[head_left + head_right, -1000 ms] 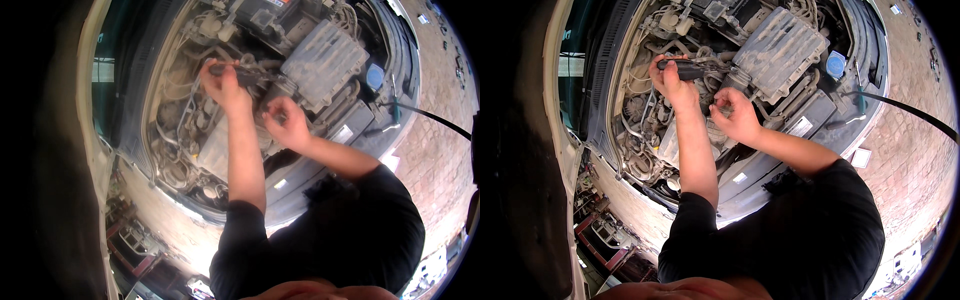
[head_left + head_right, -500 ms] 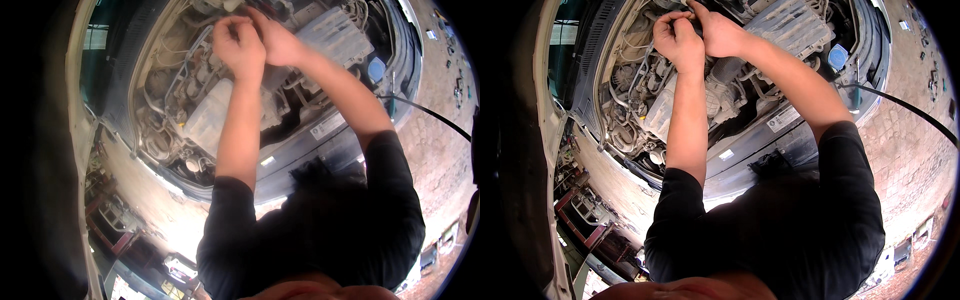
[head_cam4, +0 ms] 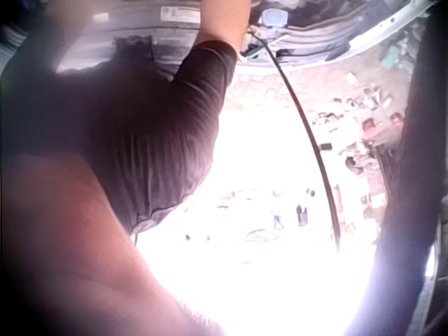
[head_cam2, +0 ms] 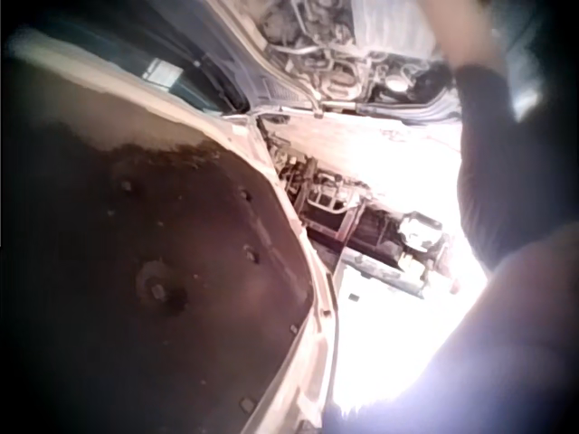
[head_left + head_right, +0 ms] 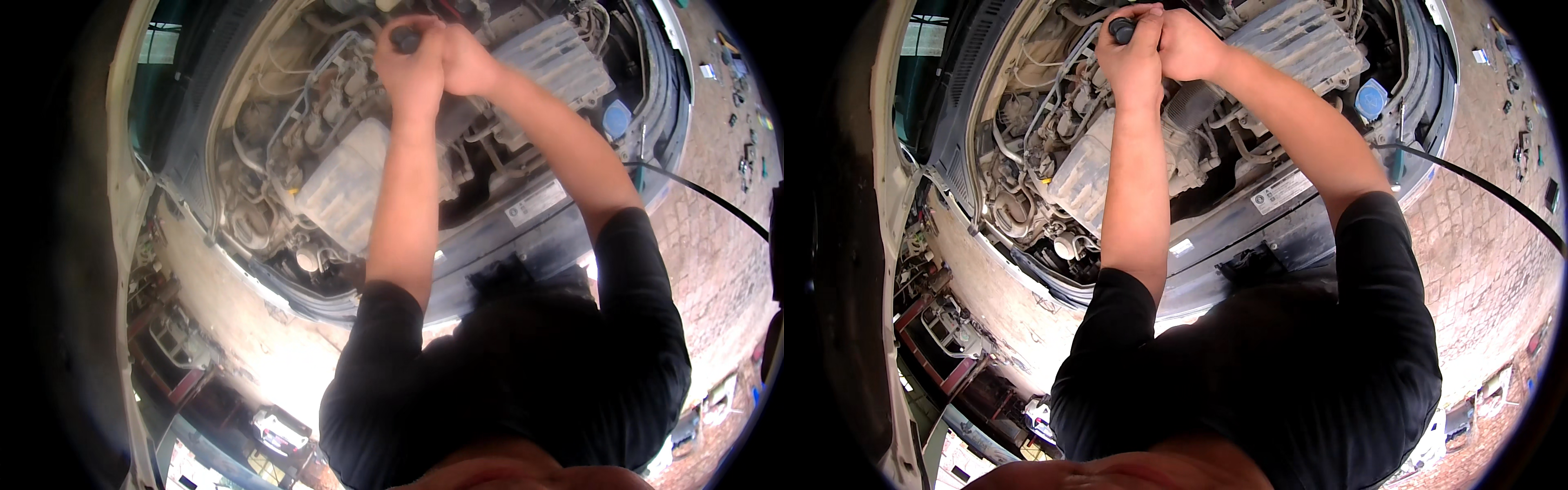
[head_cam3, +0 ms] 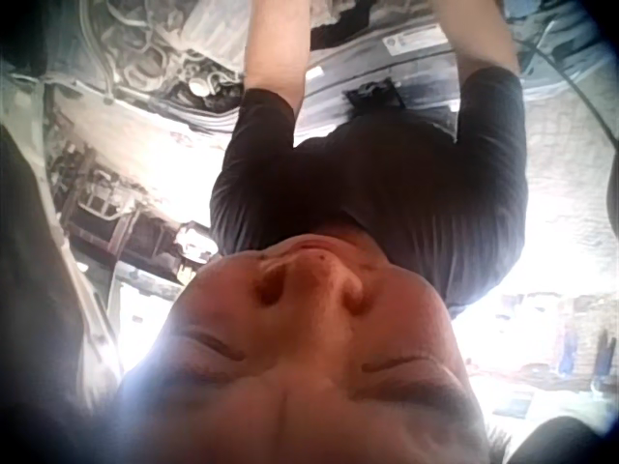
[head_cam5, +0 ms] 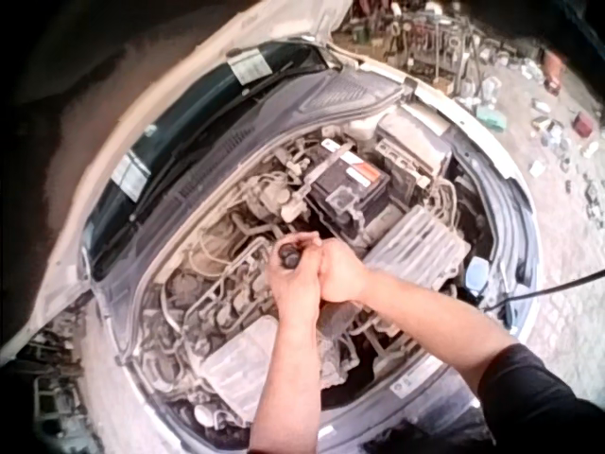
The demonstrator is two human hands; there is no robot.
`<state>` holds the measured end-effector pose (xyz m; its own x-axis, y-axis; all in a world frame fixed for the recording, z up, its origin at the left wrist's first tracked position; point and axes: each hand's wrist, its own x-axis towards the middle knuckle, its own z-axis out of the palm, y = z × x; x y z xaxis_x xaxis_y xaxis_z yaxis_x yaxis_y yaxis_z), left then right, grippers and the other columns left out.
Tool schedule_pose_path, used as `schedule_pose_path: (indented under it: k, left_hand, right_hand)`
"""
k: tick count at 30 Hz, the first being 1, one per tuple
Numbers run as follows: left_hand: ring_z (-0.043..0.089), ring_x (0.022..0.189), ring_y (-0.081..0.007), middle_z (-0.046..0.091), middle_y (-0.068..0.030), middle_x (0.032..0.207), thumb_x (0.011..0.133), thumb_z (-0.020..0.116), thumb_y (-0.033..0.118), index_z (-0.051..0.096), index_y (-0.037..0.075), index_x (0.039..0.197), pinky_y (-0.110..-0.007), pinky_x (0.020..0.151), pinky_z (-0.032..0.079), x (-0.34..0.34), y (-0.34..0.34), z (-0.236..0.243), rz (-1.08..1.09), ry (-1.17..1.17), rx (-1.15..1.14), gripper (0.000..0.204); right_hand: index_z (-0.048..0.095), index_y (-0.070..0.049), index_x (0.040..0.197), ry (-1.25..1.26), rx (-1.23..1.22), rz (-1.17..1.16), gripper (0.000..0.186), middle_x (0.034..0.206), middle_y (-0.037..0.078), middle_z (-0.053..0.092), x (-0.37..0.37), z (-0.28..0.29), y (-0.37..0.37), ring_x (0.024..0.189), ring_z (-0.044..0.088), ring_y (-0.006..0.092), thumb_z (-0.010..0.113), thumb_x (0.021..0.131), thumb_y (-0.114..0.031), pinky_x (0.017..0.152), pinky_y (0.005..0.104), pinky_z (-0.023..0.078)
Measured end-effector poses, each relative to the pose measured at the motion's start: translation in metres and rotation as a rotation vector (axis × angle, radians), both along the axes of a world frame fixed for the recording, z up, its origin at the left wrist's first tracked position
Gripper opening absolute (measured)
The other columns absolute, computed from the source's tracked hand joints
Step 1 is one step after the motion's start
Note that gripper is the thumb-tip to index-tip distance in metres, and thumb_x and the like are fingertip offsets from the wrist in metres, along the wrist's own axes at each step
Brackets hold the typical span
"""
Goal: The person works on a car engine with the hood open, using pliers to manipulate a hose or clamp and a screwdriver to loosen bolts on the engine cover. The person also uses a yellow plastic pry tool to lift a plastic engine cover component.
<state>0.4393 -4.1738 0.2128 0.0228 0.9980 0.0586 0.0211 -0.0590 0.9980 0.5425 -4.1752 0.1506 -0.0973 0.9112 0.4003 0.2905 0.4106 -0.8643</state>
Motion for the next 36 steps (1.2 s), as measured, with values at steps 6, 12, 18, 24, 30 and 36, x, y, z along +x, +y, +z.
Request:
schedule_pose_path:
  k: [6,12,18,24,30,36]
  left_hand:
    - [0.068,0.085,-0.0195,0.071,-0.0236,0.106,0.085,0.058,-0.005,0.061,-0.005,0.089,-0.03,0.079,0.054,-0.007,0.005,-0.019,0.022,-0.128,0.146,0.005]
    - [0.067,0.082,-0.0253,0.068,-0.0183,0.092,0.086,0.055,-0.003,0.055,-0.003,0.094,-0.036,0.078,0.055,-0.022,-0.002,-0.024,0.079,-0.476,-0.038,0.007]
    - [0.054,0.054,-0.0213,0.057,-0.0124,0.067,0.086,0.056,0.0,0.05,-0.001,0.094,-0.035,0.056,0.048,-0.007,0.004,-0.029,0.082,-0.552,0.026,0.01]
    - [0.049,0.052,-0.0213,0.051,-0.0107,0.063,0.093,0.059,0.006,0.049,-0.001,0.093,-0.037,0.052,0.045,-0.018,0.011,-0.032,0.08,-0.588,0.008,0.012]
    - [0.043,0.055,-0.0197,0.045,-0.0063,0.064,0.09,0.056,0.008,0.046,0.006,0.078,-0.042,0.055,0.041,-0.035,0.008,-0.032,0.135,-0.575,-0.017,0.015]
    - [0.043,0.053,-0.0199,0.045,-0.0063,0.064,0.09,0.057,0.009,0.047,0.006,0.084,-0.041,0.054,0.042,-0.042,0.019,-0.038,0.149,-0.565,-0.056,0.012]
  right_hand:
    - [0.066,0.002,0.095,-0.189,0.13,0.002,0.029,0.089,0.019,0.07,-0.004,0.02,0.001,0.095,0.067,0.0364,0.073,0.069,-0.008,0.088,0.0421,0.052]
    - [0.047,0.0,0.142,-0.347,0.023,-0.167,0.086,0.14,0.021,0.055,0.036,0.038,-0.04,0.136,0.047,0.0344,0.084,0.07,-0.029,0.115,0.0466,0.033]
    - [0.067,-0.001,0.108,0.097,-0.169,-0.651,0.028,0.1,0.011,0.073,0.043,-0.028,-0.107,0.092,0.071,0.0262,0.074,0.084,-0.013,0.081,0.0342,0.055]
    - [0.064,0.002,0.107,0.343,-0.615,-0.452,0.026,0.098,0.011,0.07,0.0,-0.045,-0.183,0.085,0.068,0.0185,0.074,0.087,-0.011,0.077,0.0301,0.055]
    - [0.045,0.011,0.134,0.877,-1.124,-0.444,0.069,0.128,0.019,0.058,-0.052,-0.043,-0.158,0.108,0.061,0.0216,0.081,0.086,-0.022,0.091,0.0335,0.051]
    - [0.042,0.009,0.131,1.281,-1.127,-0.355,0.08,0.125,0.017,0.061,-0.081,-0.044,-0.125,0.109,0.06,0.0227,0.088,0.078,-0.029,0.094,0.0367,0.048]
